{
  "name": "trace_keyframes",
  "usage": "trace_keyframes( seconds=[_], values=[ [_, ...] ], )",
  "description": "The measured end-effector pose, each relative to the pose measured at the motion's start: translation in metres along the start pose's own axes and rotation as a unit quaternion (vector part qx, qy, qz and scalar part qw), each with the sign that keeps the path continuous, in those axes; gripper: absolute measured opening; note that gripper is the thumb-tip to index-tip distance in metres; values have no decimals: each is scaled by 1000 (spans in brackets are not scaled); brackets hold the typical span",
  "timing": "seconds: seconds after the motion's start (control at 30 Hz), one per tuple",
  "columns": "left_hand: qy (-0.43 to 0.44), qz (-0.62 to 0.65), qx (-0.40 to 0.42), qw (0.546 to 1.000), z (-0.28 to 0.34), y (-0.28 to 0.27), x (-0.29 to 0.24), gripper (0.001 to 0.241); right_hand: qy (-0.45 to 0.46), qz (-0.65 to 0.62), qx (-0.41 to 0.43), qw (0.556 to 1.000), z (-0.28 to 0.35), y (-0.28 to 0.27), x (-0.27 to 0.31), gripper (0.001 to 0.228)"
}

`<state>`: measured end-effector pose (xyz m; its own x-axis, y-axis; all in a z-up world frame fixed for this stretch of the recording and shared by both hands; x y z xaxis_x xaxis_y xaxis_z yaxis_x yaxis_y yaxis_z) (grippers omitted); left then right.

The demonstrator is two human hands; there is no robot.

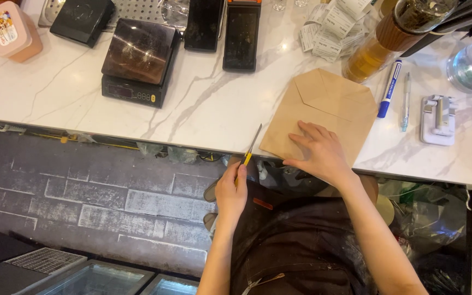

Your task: Trimming the edges of brown paper bags using a utility knife and then stacking them.

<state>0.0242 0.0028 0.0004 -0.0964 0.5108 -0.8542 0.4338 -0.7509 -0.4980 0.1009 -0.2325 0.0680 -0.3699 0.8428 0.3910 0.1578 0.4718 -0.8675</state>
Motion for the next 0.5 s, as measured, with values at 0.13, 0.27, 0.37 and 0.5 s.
trace_keyframes(
  seconds=[0.13,0.27,0.37,0.5],
  values=[
    [-22,17,8,1000,-1,-10,-12,30,-26,-22,-40,999,13,18,-23,28],
    [77,-12,-26,997,-5,-20,-21,24,60,-52,-59,995,19,27,-38,18],
    [126,-86,-14,988,-11,-17,-28,21,134,-49,-49,989,21,30,-41,20],
    [180,-139,-9,974,-24,1,-36,17,94,-87,-95,987,18,21,-29,19]
  ],
)
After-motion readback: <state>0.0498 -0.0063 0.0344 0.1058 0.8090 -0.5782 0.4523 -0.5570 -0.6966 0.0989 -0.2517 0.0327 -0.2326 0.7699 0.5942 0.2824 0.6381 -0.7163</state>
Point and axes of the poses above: each hand's wrist, its own z-axis away from the middle knuckle, its own y-axis out of the palm, x = y × z, the point moved 3 cm from there along -z, towards the middle knuckle, and after that the axes turned 12 degrees about -x, right-handed, at the moved point
